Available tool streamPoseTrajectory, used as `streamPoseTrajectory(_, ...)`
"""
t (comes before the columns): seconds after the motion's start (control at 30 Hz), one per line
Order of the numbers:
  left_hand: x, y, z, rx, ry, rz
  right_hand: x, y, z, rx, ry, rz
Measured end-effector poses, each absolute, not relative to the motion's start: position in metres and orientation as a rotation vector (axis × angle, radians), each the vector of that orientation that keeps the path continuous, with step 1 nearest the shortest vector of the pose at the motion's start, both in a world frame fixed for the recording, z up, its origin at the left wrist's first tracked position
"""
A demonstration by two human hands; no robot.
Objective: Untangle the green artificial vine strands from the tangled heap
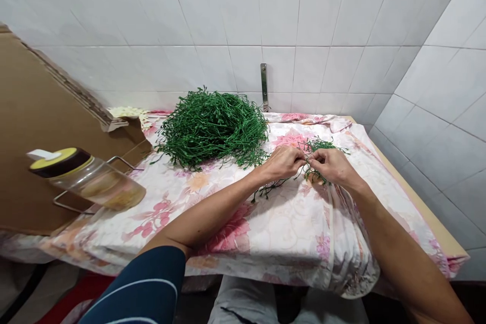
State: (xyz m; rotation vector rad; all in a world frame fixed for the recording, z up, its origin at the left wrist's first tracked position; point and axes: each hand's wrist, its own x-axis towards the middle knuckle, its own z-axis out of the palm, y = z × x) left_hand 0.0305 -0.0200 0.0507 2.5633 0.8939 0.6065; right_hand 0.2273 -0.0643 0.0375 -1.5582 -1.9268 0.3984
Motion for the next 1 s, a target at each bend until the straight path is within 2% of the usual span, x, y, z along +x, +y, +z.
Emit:
streamPoseTrajectory(0.2, 0.038, -0.031, 0.049, 2.586, 1.0, 0.658, 0.221, -0.064, 0.03, -1.797, -1.801, -0.074)
streamPoseTrajectory(0.57, 0.036, -0.012, 0.049, 1.771, 0.939, 0.833, 0.233, -0.056, 0.029, -1.494, -1.647, -0.164)
streamPoseTrajectory(0.67, 0.038, -0.012, 0.05, 1.684, 0.969, 0.842, 0.229, -0.059, 0.032, -1.388, -1.599, -0.035)
streamPoseTrajectory(0.87, 0.038, -0.014, 0.05, 1.629, 0.911, 0.858, 0.216, -0.062, 0.032, -1.251, -1.539, 0.547)
streamPoseTrajectory(1.0, 0.038, -0.015, 0.052, 1.572, 0.872, 0.838, 0.213, -0.061, 0.032, -1.204, -1.515, 0.685)
